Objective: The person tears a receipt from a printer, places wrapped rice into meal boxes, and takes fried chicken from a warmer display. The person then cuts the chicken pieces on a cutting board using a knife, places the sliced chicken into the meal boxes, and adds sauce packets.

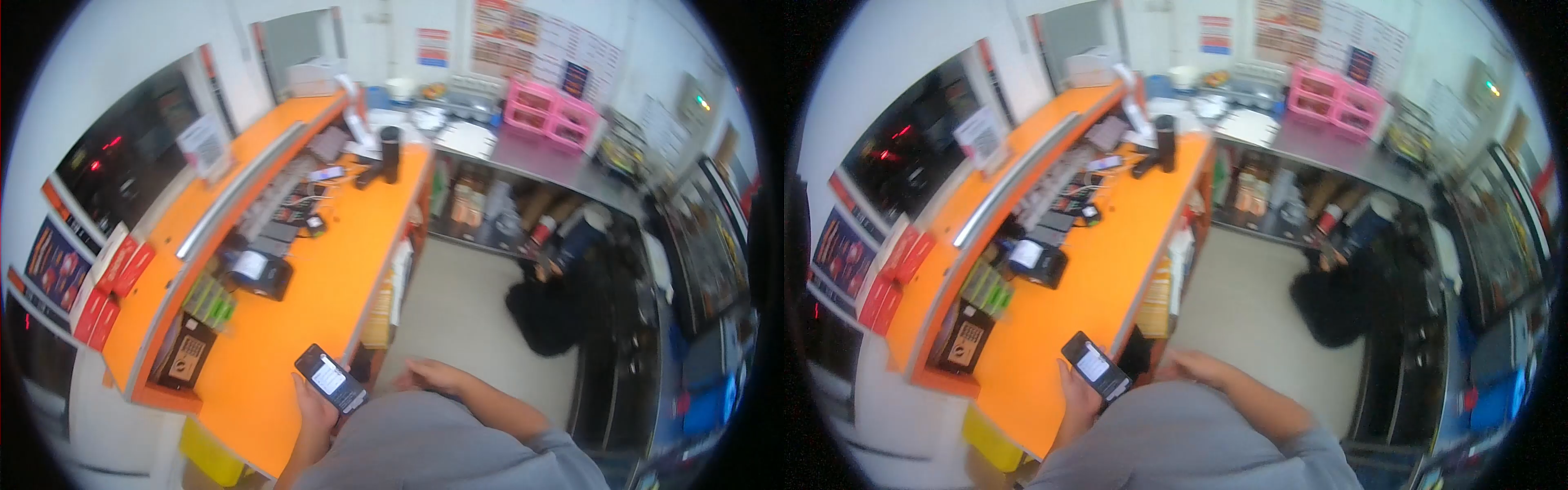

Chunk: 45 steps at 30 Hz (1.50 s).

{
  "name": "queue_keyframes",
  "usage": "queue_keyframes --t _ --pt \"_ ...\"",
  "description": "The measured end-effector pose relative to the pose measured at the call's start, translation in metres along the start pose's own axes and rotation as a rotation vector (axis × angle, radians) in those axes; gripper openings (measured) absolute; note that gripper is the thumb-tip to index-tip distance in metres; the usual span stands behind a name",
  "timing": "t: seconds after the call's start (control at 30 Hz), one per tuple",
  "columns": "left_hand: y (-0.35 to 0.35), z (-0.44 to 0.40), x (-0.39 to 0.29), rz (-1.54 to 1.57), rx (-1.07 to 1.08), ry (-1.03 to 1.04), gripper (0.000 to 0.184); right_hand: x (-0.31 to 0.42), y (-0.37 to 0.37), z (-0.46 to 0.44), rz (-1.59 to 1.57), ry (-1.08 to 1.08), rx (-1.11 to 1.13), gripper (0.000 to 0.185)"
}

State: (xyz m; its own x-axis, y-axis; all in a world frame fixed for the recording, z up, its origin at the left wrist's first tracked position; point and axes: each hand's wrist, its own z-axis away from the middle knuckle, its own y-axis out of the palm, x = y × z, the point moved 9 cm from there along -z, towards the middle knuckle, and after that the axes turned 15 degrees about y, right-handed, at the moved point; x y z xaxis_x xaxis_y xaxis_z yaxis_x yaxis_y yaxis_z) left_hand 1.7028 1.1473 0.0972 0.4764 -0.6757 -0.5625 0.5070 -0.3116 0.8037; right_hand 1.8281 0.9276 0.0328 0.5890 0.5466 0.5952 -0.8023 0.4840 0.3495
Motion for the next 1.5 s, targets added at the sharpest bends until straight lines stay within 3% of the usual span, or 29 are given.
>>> queue_keyframes --t 0.07,0.1,0.17,0.27,0.37,0.5,0.6,0.73,0.8,0.87,1.0,1.13,1.27,1.33,1.5 --pt "-0.041 -0.031 -0.012 -0.004 -0.02 0.067 0.076 -0.027 -0.072 -0.025 -0.095 0.008 -0.266 0.052" --pt "-0.051 -0.041 -0.025 -0.037 -0.107 0.106 0.068 -0.024 -0.095 -0.017 0.056 0.073 -0.387 0.04" --pt "-0.101 -0.061 -0.043 -0.08 -0.228 0.183 0.064 -0.039 -0.14 -0.037 0.078 0.127 -0.439 0.033" --pt "-0.145 -0.076 -0.074 -0.144 -0.402 0.261 0.06 0.032 -0.141 -0.03 0.059 0.174 -0.448 0.032" --pt "-0.208 -0.081 -0.086 -0.303 -0.549 0.348 0.059 0.082 -0.187 -0.102 0.238 0.061 -0.435 0.031" --pt "-0.227 -0.074 -0.108 -0.609 -0.744 0.504 0.057 0.232 -0.179 -0.169 0.621 -0.252 -0.369 0.029" --pt "-0.265 -0.057 -0.112 -0.9 -1.01 0.484 0.058 0.331 -0.163 -0.202 0.81 -0.424 -0.295 0.028" --pt "-0.191 -0.044 -0.13 -1.159 -1.219 0.607 0.05 0.398 -0.168 -0.242 1.023 -0.489 -0.314 0.024" --pt "-0.199 -0.04 -0.126 -1.398 -1.216 0.527 0.046 0.409 -0.175 -0.262 1.093 -0.501 -0.295 0.021" --pt "-0.163 -0.05 -0.133 -1.755 -1.218 0.501 0.047 0.415 -0.179 -0.269 1.148 -0.484 -0.272 0.017" --pt "-0.143 -0.066 -0.121 -1.811 -1.329 0.312 0.049 0.424 -0.181 -0.27 1.24 -0.589 -0.304 0.015" --pt "-0.099 -0.127 -0.127 -1.787 -1.128 0.471 0.046 0.428 -0.179 -0.274 1.292 -0.631 -0.266 0.013" --pt "-0.044 -0.237 -0.146 -1.647 -0.899 0.607 0.043 0.414 -0.192 -0.287 1.442 -0.612 -0.243 0.012" --pt "-0.049 -0.292 -0.162 -1.665 -0.795 0.719 0.045 0.419 -0.183 -0.277 1.45 -0.71 -0.202 0.012" --pt "-0.038 -0.375 -0.197 -1.746 -0.766 0.65 0.049 0.415 -0.183 -0.274 1.478 -0.692 -0.172 0.011"
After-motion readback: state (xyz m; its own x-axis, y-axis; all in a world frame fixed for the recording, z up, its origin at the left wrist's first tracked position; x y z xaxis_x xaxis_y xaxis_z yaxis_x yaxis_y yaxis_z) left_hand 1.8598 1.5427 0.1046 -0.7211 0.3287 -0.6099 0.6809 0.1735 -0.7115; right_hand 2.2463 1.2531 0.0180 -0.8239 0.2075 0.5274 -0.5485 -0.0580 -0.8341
